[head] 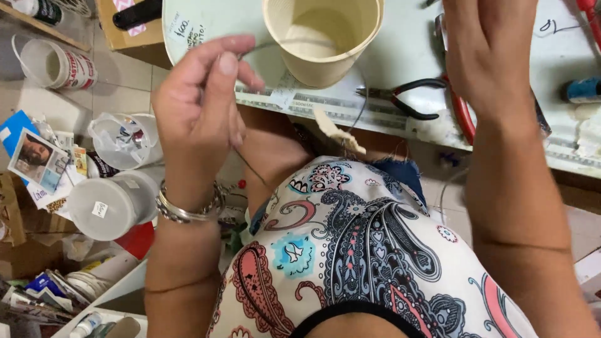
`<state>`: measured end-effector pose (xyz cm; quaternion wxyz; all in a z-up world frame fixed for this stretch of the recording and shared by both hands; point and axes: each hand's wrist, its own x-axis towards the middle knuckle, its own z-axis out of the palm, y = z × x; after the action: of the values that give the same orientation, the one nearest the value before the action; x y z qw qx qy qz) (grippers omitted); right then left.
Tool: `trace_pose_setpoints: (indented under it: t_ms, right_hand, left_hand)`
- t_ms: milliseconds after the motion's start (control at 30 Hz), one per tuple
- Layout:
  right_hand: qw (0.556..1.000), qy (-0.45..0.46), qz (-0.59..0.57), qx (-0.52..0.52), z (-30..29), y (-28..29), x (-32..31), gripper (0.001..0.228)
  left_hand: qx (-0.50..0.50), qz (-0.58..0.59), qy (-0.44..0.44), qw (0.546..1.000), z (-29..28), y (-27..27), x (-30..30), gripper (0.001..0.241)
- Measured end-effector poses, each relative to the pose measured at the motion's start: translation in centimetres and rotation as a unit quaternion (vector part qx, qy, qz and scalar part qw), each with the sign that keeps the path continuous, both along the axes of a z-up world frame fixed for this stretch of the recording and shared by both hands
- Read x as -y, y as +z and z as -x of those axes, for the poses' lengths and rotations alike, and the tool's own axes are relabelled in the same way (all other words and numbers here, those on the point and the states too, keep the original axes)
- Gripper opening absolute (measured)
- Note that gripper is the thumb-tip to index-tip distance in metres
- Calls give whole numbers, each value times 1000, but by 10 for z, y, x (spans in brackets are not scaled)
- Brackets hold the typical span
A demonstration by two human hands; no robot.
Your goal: Using pliers and wire to attach and adjust a decorative butterfly ornament on a cup.
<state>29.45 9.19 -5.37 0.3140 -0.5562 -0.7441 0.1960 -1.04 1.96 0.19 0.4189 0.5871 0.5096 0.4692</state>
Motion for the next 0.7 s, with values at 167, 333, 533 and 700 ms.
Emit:
trace_pose_setpoints:
  t_ms: [167, 333, 533, 700]
  right_hand:
    - [932, 233, 132, -243, 34, 36, 55, 66]
    - [945, 191, 99, -246, 51, 32, 72, 54]
    - [887, 158, 182, -395, 54, 9, 70, 40]
    - [888, 116, 159, -416, 56, -5, 66, 30]
  left_hand:
    - [-30, -51, -34, 998, 0, 0, -19, 31]
    - [-59, -87, -33, 994, 3, -20, -37, 31]
    - [-171, -1, 26, 985, 6, -39, -46, 42]
    - [-321, -67, 21, 944, 16, -50, -64, 32]
